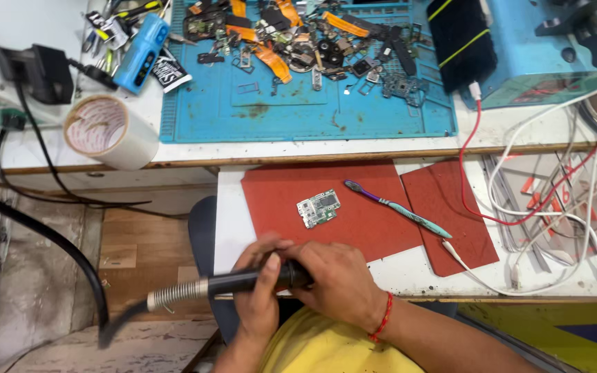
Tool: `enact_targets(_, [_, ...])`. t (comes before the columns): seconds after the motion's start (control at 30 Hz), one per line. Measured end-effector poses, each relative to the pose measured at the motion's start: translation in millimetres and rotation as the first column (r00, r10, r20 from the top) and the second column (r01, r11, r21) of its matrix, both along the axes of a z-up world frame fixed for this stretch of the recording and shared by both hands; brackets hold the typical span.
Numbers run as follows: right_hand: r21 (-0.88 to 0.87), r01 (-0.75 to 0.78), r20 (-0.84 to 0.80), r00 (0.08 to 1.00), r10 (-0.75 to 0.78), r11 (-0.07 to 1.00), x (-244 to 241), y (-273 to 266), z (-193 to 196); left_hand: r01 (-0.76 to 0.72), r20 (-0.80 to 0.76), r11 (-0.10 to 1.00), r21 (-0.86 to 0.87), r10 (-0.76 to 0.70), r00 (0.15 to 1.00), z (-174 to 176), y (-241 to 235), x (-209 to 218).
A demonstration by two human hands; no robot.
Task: The person uses a purple pen-like tool to scrape and clean the surface of a small green circuit board. They then use a hot air gun to apply heat to the board while holding it steady with their other hand. The work is performed on a red mat on a cluttered workbench.
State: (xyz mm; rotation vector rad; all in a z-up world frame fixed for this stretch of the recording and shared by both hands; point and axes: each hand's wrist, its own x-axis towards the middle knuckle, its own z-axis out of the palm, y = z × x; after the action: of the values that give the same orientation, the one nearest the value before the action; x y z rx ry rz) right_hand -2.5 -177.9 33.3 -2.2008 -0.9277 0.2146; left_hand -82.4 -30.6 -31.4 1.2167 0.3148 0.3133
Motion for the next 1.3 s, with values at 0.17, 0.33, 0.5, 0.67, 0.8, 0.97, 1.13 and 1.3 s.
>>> enact_targets(0.17, [0.19, 0.009, 0.125, 0.992, -0.033, 0.982, 38.8, -23.4, -2.5, -0.059, 0.208, 0.987, -0.15, 0.089, 0.974, 5.4, 32.7, 42.9])
enact_targets(0.33, [0.008, -0.051, 0.027, 0.998, 0.051, 0.999, 66.6, -36.7, -10.7, 0.105, 0.223, 0.94, 0.324, -0.183, 0.957, 11.4, 58.9, 77.5])
enact_targets(0.5, [-0.09, -0.001, 0.028, 1.0, 0.004, 0.996, 80.0, -36.2, -13.0, 0.008, 0.225, 0.99, 0.138, -0.039, 0.974, 0.5, 55.5, 84.5])
enact_targets(0.67, [-0.032, -0.029, 0.161, 0.986, 0.034, 0.999, 85.4, -35.0, -14.9, -0.055, 0.157, 0.994, -0.099, 0.07, 0.985, -8.4, 58.6, 84.2])
enact_targets(0.8, [-0.02, -0.023, 0.163, 0.986, 0.026, 1.0, 87.8, -36.1, -16.4, -0.09, 0.192, 0.995, 0.053, 0.078, 0.978, -8.7, 53.4, 83.3])
enact_targets(0.97, [-0.055, -0.044, 0.179, 0.982, 0.054, 0.997, 91.0, -42.4, -19.4, -0.012, 0.216, 0.983, 0.182, -0.028, 0.976, 1.5, 55.8, 82.3])
enact_targets(1.13, [-0.04, -0.061, 0.139, 0.988, 0.066, 0.997, 95.9, -44.9, -19.1, 0.019, 0.181, 0.973, 0.229, -0.062, 0.982, 10.3, 54.5, 85.8])
enact_targets(1.3, [-0.05, -0.002, 0.098, 0.995, 0.007, 0.999, 93.7, -42.9, -17.3, -0.012, 0.174, 0.978, 0.209, -0.025, 0.984, 10.5, 53.4, 85.7])
